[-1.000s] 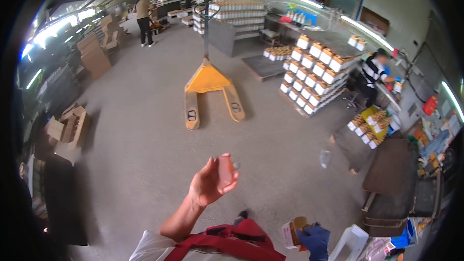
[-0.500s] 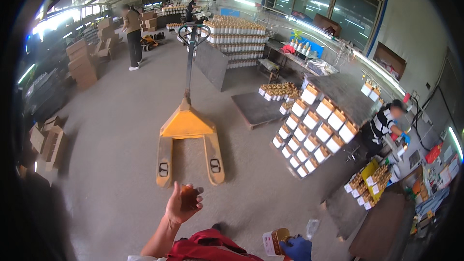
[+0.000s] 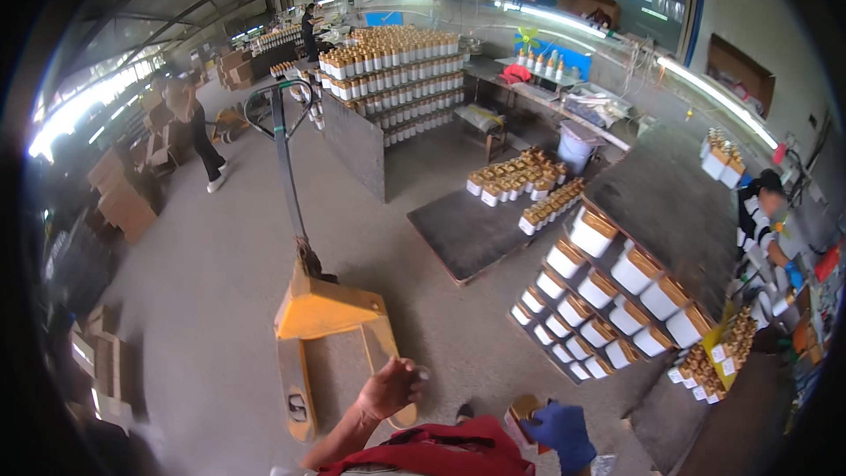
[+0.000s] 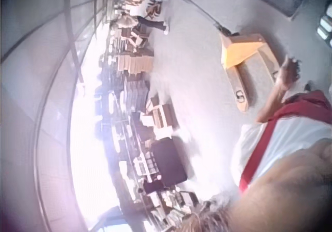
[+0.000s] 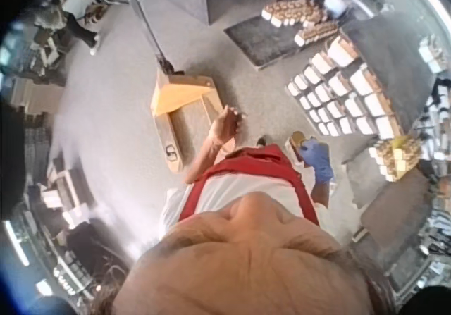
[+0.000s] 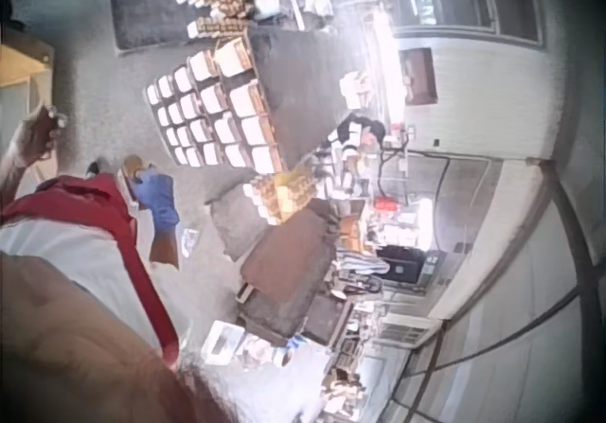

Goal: The person picks up gold and white bottles from a table and applies labels to them. They use a red cloth to hold the bottle while peeling the backing from a label sheet and smoothing the label onto the bottle surface. The person handles the bottles one at a time, placing finished units on a nearby shelf.

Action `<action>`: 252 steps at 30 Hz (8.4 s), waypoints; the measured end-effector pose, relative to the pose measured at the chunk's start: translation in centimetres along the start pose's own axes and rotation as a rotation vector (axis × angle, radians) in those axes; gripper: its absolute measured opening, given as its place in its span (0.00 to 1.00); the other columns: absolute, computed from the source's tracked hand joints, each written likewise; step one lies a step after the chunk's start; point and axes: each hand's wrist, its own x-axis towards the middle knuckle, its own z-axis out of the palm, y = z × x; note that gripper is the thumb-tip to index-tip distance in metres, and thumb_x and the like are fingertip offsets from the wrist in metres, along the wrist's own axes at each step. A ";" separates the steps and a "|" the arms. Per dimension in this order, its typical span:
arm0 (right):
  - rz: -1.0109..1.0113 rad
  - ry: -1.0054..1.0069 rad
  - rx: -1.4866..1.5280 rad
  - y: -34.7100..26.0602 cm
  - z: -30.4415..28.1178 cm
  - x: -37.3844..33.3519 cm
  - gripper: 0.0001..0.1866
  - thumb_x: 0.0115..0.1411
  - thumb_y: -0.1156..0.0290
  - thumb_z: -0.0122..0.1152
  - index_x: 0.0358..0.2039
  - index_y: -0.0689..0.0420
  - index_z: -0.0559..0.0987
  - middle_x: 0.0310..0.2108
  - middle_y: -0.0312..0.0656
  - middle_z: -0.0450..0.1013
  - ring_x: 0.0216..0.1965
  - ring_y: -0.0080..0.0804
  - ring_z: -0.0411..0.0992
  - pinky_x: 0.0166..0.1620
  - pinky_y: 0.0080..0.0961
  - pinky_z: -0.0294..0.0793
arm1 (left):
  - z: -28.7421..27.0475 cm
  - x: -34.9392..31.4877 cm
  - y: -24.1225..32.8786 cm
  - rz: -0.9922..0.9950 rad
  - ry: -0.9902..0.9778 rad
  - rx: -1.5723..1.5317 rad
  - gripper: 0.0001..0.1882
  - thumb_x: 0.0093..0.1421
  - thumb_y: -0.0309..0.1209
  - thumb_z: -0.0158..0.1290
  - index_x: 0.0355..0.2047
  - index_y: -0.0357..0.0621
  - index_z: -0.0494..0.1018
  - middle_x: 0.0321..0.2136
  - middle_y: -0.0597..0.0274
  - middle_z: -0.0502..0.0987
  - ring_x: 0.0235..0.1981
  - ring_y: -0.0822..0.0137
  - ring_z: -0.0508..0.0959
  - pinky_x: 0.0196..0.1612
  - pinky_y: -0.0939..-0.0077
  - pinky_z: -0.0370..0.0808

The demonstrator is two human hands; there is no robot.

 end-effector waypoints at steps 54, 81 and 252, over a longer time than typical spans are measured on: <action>1.032 0.237 -0.059 36.8 11.9 138.3 0.14 0.43 0.51 0.67 0.16 0.49 0.81 0.14 0.41 0.71 0.18 0.40 0.73 0.22 0.32 0.70 | -16.0 135.5 116.9 -0.223 0.572 0.158 0.20 0.64 0.53 0.41 0.28 0.54 0.72 0.24 0.65 0.72 0.18 0.71 0.66 0.18 0.76 0.60; 2.687 0.477 0.430 68.5 44.7 135.4 0.25 0.46 0.43 0.59 0.29 0.53 0.83 0.28 0.52 0.76 0.32 0.48 0.76 0.38 0.39 0.75 | -11.1 184.8 93.0 -1.095 0.476 1.056 0.19 0.64 0.52 0.41 0.32 0.52 0.69 0.26 0.69 0.69 0.22 0.69 0.66 0.23 0.74 0.62; 0.907 0.849 1.181 114.7 30.4 214.4 0.24 0.55 0.81 0.58 0.54 0.61 0.70 0.31 0.35 0.72 0.33 0.17 0.71 0.37 0.13 0.69 | -2.6 246.0 110.3 -0.033 -0.907 1.734 0.19 0.58 0.39 0.52 0.21 0.34 0.70 0.17 0.57 0.70 0.23 0.67 0.66 0.30 0.71 0.65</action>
